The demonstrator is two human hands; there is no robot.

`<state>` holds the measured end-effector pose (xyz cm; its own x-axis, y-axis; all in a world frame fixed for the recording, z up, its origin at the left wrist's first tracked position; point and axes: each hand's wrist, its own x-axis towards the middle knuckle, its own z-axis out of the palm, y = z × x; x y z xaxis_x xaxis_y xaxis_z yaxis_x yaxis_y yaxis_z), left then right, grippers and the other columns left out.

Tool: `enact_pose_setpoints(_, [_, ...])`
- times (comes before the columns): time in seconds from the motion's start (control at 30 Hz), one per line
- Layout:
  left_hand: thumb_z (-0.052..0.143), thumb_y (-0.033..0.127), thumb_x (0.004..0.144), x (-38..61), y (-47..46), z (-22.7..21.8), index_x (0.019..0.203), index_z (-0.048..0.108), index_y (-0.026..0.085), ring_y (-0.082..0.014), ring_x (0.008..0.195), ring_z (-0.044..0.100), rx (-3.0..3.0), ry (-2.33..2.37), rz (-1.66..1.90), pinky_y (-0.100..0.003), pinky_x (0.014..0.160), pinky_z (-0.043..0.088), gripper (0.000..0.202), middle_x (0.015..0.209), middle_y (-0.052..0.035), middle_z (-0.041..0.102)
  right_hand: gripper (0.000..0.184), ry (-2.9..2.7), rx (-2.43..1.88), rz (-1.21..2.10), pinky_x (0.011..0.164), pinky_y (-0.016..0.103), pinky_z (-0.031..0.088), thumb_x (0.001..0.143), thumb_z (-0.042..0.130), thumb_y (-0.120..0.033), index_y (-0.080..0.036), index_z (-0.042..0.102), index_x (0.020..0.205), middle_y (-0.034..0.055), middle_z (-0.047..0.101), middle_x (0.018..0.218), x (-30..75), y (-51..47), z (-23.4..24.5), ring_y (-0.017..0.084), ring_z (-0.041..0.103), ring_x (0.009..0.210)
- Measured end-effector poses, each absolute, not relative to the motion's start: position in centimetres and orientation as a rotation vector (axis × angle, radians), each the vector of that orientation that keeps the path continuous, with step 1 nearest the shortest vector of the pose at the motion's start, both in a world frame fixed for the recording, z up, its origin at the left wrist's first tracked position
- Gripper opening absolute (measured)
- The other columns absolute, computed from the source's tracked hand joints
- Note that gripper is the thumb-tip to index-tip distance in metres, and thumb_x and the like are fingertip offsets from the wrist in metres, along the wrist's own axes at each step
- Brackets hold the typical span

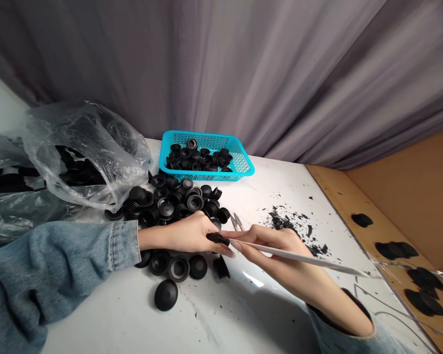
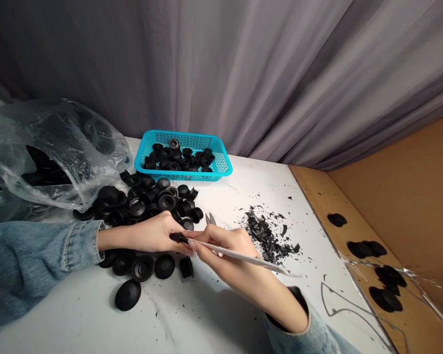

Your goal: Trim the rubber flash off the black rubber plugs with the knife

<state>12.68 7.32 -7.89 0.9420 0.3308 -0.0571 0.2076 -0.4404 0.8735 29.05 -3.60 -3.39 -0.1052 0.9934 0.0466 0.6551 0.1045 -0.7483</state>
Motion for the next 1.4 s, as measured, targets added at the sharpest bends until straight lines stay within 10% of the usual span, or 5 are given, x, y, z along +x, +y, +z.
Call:
enact_pose_setpoints(0.7, [0.060, 0.041, 0.076, 12.7, 7.2, -7.8, 0.047, 0.048, 0.011, -0.0046, 0.045, 0.031, 2.047, 0.361, 0.132, -0.016, 0.041, 0.023, 0.043, 0.045, 0.0062, 0.032, 0.020, -1.928, -1.535, 0.733, 0.042, 0.021, 0.041, 0.087, 0.049, -0.025, -0.018, 0.067, 0.080, 0.0024, 0.072, 0.071, 29.1, -3.7, -3.5, 0.009, 0.055, 0.043])
enact_pose_setpoints(1.13, [0.060, 0.026, 0.074, 13.0, 7.6, -8.8, 0.047, 0.042, 0.012, -0.0047, 0.046, 0.032, 2.094, 0.370, 0.153, -0.015, 0.042, 0.024, 0.035, 0.045, 0.0066, 0.030, 0.027, -2.307, -1.173, -0.219, 0.074, 0.043, 0.049, 0.083, 0.034, 0.006, -0.005, 0.058, 0.081, 0.0254, 0.065, 0.094, 26.4, -4.9, -6.7, 0.031, 0.061, 0.098])
enact_pose_setpoints(1.4, [0.063, 0.050, 0.072, 12.3, 7.6, -7.0, 0.058, 0.050, 0.012, -0.0065, 0.052, 0.034, 2.038, 0.375, 0.140, -0.019, 0.047, 0.028, 0.043, 0.054, 0.0059, 0.037, 0.013, -1.825, -1.383, -0.252, 0.064, 0.028, 0.054, 0.084, 0.053, -0.004, -0.015, 0.057, 0.090, 0.0113, 0.068, 0.101, 29.4, -3.6, -6.4, 0.016, 0.063, 0.078])
